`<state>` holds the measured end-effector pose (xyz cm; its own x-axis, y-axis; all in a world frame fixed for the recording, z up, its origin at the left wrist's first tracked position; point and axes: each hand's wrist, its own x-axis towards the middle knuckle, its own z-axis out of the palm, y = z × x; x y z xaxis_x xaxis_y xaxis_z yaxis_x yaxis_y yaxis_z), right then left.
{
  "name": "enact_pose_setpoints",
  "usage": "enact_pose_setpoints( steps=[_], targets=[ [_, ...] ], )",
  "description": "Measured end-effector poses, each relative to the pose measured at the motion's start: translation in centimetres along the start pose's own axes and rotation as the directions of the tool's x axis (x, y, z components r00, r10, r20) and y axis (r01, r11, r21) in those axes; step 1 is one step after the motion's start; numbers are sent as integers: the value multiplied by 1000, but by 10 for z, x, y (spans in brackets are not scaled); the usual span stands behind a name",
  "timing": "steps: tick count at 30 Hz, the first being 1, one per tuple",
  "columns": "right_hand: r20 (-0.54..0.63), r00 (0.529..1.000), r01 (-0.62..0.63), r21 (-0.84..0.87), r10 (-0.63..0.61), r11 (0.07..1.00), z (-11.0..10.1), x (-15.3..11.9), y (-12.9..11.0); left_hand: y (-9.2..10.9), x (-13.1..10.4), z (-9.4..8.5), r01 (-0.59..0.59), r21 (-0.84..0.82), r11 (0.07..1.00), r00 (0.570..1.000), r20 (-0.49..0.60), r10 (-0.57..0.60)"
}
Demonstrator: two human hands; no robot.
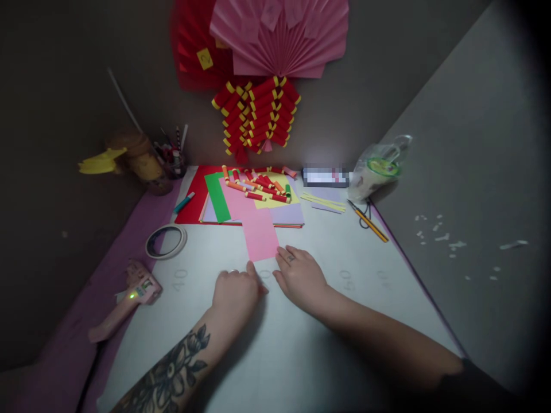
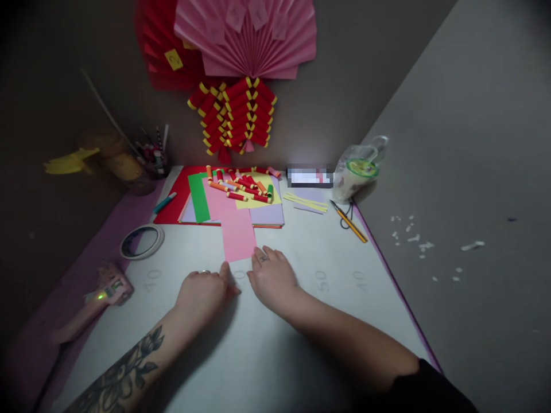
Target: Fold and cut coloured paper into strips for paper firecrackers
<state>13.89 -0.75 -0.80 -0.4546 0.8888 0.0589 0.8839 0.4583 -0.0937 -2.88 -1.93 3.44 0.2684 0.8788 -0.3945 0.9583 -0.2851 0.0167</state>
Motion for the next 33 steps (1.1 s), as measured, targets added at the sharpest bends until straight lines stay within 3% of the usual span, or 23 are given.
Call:
enact_pose_setpoints(
  steps=[4, 10, 18, 27, 30, 33],
  targets=[
    [-76, 991, 114, 62, -109, 992, 8, 3, -4, 1, 0, -1, 8, -27, 1000, 1000, 3, -8],
    [-47, 980, 198, 110, -194, 974, 11, 12, -15, 2, 0, -2, 24, -44, 999, 1000, -11, -25],
    [-19, 999, 33, 26, -33, 999, 0, 5, -6, -2, 0, -2, -25, -6, 1000, 1000, -9, 25],
    [43, 994, -94, -74, 98, 993, -8, 5, -1, -7, 3, -4, 0, -12, 1000, 998, -62, -1],
    [35, 994, -101, -93, 104, 991, -6, 4, -1, -8, 3, -5, 7, -22, 1000, 996, -93, -9],
    [33, 997, -65, -102, 69, 993, -5, 4, 0, -4, 4, -4, -10, -43, 999, 981, -192, 2]
  ],
)
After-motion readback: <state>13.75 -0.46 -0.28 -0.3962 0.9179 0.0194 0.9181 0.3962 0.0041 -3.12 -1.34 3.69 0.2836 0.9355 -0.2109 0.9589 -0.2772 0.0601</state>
